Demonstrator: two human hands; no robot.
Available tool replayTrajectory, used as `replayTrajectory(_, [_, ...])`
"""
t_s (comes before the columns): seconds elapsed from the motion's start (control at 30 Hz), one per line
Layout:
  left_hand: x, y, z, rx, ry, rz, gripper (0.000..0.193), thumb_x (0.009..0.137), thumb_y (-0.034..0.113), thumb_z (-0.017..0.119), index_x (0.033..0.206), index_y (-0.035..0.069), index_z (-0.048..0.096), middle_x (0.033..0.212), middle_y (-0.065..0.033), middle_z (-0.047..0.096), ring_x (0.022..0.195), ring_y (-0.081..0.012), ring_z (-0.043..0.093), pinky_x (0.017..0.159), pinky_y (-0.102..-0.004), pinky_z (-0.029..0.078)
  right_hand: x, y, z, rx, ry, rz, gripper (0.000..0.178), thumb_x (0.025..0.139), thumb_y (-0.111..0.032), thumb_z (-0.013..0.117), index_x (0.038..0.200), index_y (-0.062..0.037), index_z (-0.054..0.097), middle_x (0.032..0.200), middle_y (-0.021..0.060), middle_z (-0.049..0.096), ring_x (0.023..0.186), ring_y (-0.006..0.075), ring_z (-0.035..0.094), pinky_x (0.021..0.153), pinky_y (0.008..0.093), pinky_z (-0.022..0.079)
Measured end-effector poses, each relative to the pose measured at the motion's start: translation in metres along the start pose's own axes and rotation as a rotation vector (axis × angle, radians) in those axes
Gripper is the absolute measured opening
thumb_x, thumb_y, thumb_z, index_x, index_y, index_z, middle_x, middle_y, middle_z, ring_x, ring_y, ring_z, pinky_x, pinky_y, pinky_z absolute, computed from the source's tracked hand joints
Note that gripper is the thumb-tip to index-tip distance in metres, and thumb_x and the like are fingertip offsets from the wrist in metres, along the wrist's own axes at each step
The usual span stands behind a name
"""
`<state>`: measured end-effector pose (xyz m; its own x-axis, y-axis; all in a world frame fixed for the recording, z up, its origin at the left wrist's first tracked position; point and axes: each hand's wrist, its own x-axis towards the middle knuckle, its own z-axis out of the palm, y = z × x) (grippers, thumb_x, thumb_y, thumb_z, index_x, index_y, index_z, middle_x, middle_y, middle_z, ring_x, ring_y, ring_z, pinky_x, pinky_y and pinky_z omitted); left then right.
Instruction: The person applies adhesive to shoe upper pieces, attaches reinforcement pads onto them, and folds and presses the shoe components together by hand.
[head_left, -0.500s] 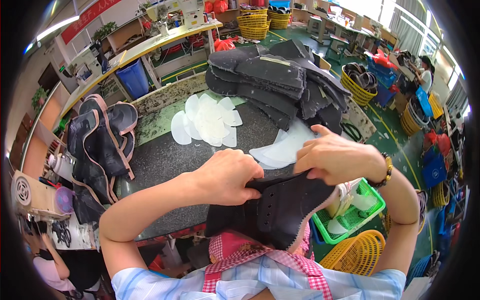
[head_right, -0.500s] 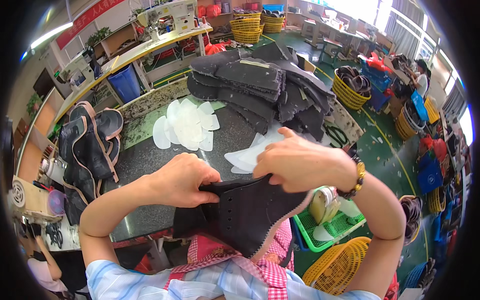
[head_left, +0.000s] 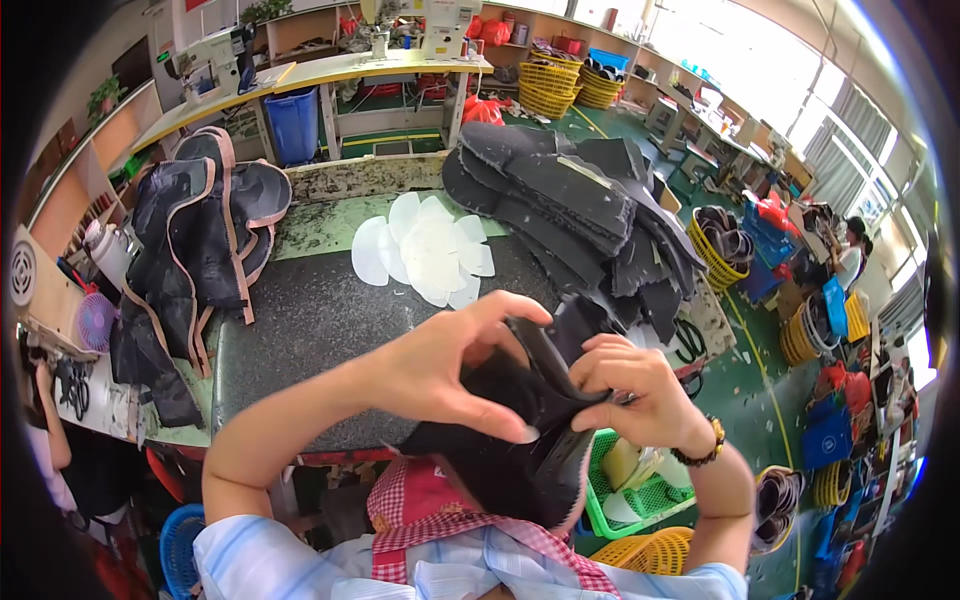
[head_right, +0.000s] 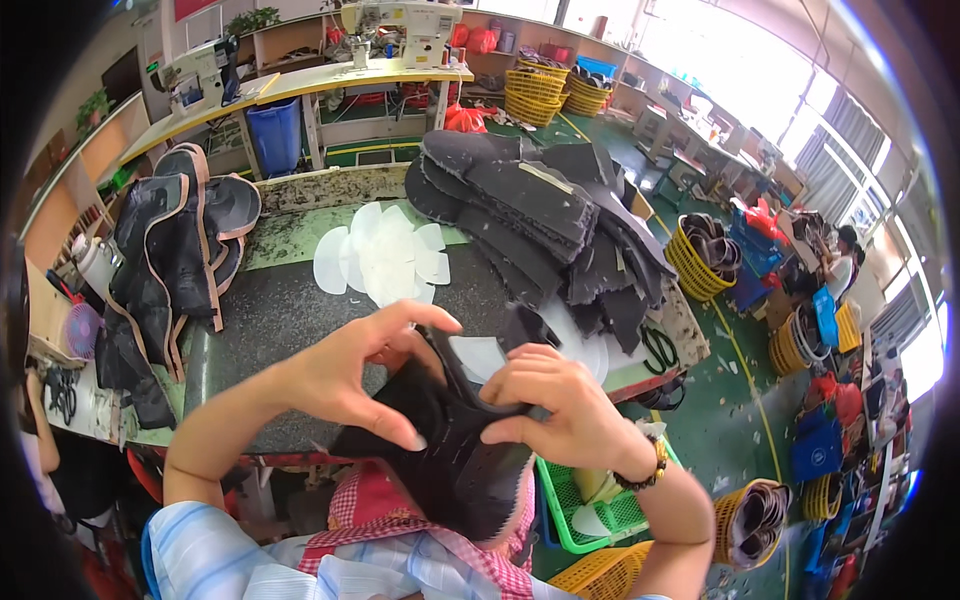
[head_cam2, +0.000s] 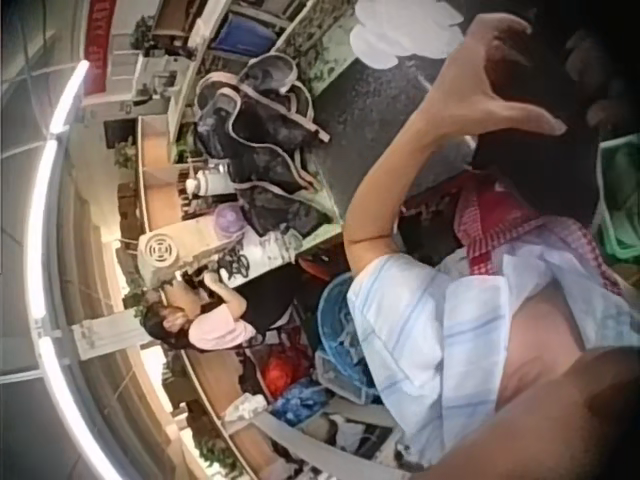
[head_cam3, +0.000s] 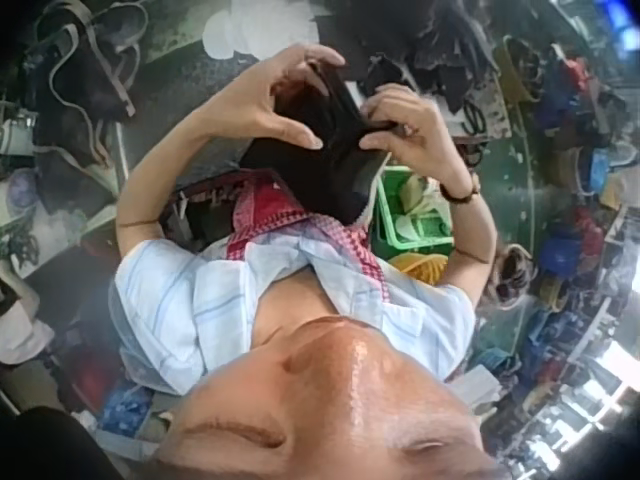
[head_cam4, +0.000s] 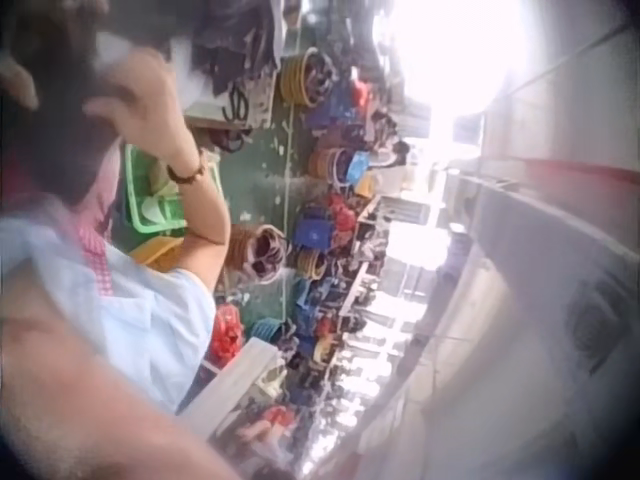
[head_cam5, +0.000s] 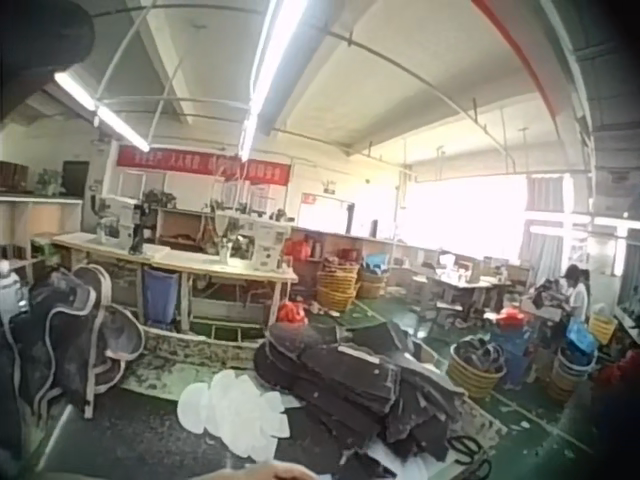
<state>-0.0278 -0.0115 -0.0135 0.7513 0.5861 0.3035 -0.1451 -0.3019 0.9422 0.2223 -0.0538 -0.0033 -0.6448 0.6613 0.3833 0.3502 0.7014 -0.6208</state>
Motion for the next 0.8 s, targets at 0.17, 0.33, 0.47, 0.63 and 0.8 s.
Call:
replayTrajectory(0.17, [-0.018, -0.023, 0.02, -0.039, 0.239, 0.123, 0.06, 0.074, -0.003, 0.074, 0.124, 0.007, 0.041, 0.088, -0.0045, 0.065, 0.083, -0.0093, 0.06, 0.076, -0.0234, 0.047, -0.013, 0.005, 0.006, 0.037, 0.077, 0.008, 0.033, 0.069, -0.025, 0.079, 0.071, -0.0038, 0.054, 0.093, 0.0068, 0.068, 0.084, 0.0211, 0.063, 0.1, 0.0449, 0.035])
replayTrajectory(0.33, [-0.018, -0.015, 0.013, 0.156, 0.193, 0.13, 0.034, 0.076, -0.001, 0.072, 0.105, 0.004, 0.055, 0.084, -0.0024, 0.064, 0.08, -0.0068, 0.059, 0.072, -0.0226, 0.047, -0.012, 0.008, 0.007, 0.079, 0.08, -0.019, 0.034, 0.068, -0.027, 0.079, 0.07, -0.0042, 0.054, 0.094, 0.0073, 0.069, 0.085, 0.0213, 0.064, 0.101, 0.0453, 0.033])
replayTrajectory(0.47, [-0.019, -0.019, 0.013, -0.056, 0.203, 0.057, 0.016, 0.079, 0.0, 0.07, 0.092, 0.001, 0.061, 0.085, -0.0008, 0.064, 0.079, -0.005, 0.058, 0.071, -0.0211, 0.047, -0.011, 0.015, 0.009, 0.186, 0.042, -0.095, 0.035, 0.068, -0.028, 0.079, 0.069, -0.0047, 0.053, 0.092, 0.0065, 0.069, 0.087, 0.0225, 0.064, 0.102, 0.0462, 0.032])
replayTrajectory(0.63, [-0.015, -0.017, 0.021, -0.22, 0.239, 0.008, 0.013, 0.083, 0.001, 0.068, 0.094, 0.0, 0.062, 0.086, 0.0, 0.064, 0.08, -0.005, 0.058, 0.072, -0.0209, 0.047, -0.012, 0.006, 0.006, 0.266, 0.011, -0.061, 0.031, 0.07, -0.025, 0.081, 0.072, -0.0048, 0.058, 0.089, 0.0059, 0.068, 0.084, 0.0229, 0.065, 0.097, 0.0397, 0.039])
replayTrajectory(0.8, [-0.014, -0.019, 0.026, -0.336, 0.249, -0.027, 0.013, 0.084, 0.003, 0.068, 0.095, -0.001, 0.063, 0.086, -0.0003, 0.064, 0.08, -0.0047, 0.058, 0.071, -0.0208, 0.048, 0.012, -0.036, 0.023, -0.034, 0.226, 0.248, 0.022, 0.072, -0.014, 0.079, 0.085, -0.0013, 0.066, 0.07, 0.0071, 0.062, 0.062, 0.0204, 0.058, 0.057, 0.0261, 0.043])
